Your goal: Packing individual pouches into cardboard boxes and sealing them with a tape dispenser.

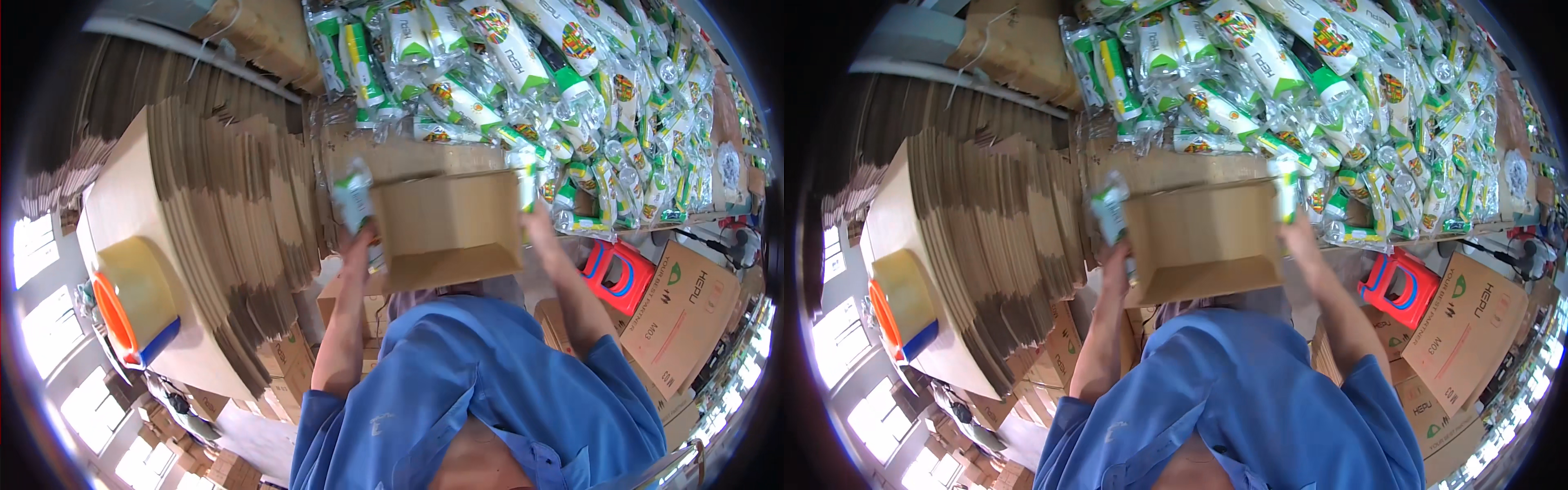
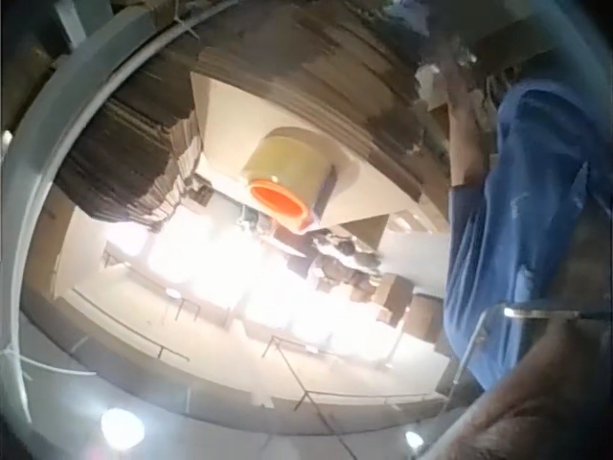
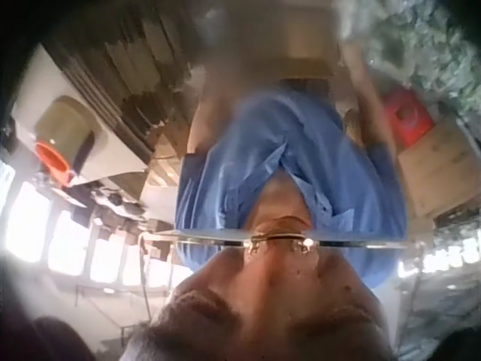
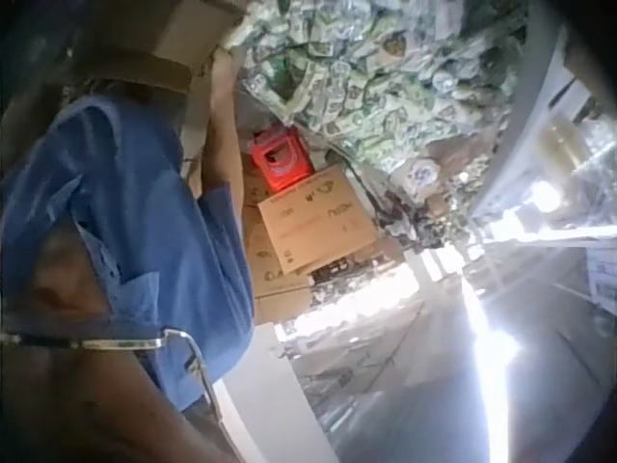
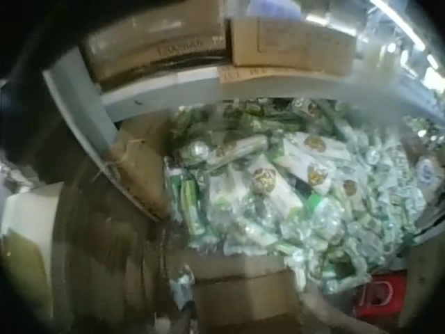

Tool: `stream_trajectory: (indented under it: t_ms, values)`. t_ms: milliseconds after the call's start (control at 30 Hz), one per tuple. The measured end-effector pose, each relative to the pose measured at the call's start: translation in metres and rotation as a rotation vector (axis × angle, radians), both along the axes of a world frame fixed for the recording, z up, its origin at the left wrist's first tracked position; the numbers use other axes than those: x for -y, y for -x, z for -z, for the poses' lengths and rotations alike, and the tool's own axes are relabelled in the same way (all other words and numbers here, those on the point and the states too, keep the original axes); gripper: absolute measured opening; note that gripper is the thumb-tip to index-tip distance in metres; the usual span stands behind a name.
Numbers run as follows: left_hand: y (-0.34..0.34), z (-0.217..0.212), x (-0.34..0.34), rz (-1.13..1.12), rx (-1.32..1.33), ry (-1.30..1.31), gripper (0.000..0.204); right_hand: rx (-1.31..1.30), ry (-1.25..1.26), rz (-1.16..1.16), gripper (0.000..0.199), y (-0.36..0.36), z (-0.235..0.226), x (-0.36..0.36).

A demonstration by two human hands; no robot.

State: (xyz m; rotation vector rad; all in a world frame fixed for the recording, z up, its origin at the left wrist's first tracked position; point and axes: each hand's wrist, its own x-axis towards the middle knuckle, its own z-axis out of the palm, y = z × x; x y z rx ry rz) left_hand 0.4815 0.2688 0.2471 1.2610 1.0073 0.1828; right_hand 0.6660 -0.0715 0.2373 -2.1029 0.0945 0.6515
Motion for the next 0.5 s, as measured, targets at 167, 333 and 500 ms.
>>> stream_trajectory:
  t_ms: [167,333,500]
  values:
    - [-0.059,-0.013,0.019,-0.024,-0.114,-0.055,0.048,0.258,0.202,-0.312,0.05,-0.049,-0.153,0.012]
    - [-0.04,-0.017,0.017,-0.061,-0.049,-0.082,0.061,-0.082,0.088,-0.96,0.055,-0.015,-0.187,-0.077]
    - [-0.041,0.011,0.043,-0.102,-0.199,-0.152,0.066,-0.169,0.14,-0.447,0.044,0.071,0.015,-0.172]
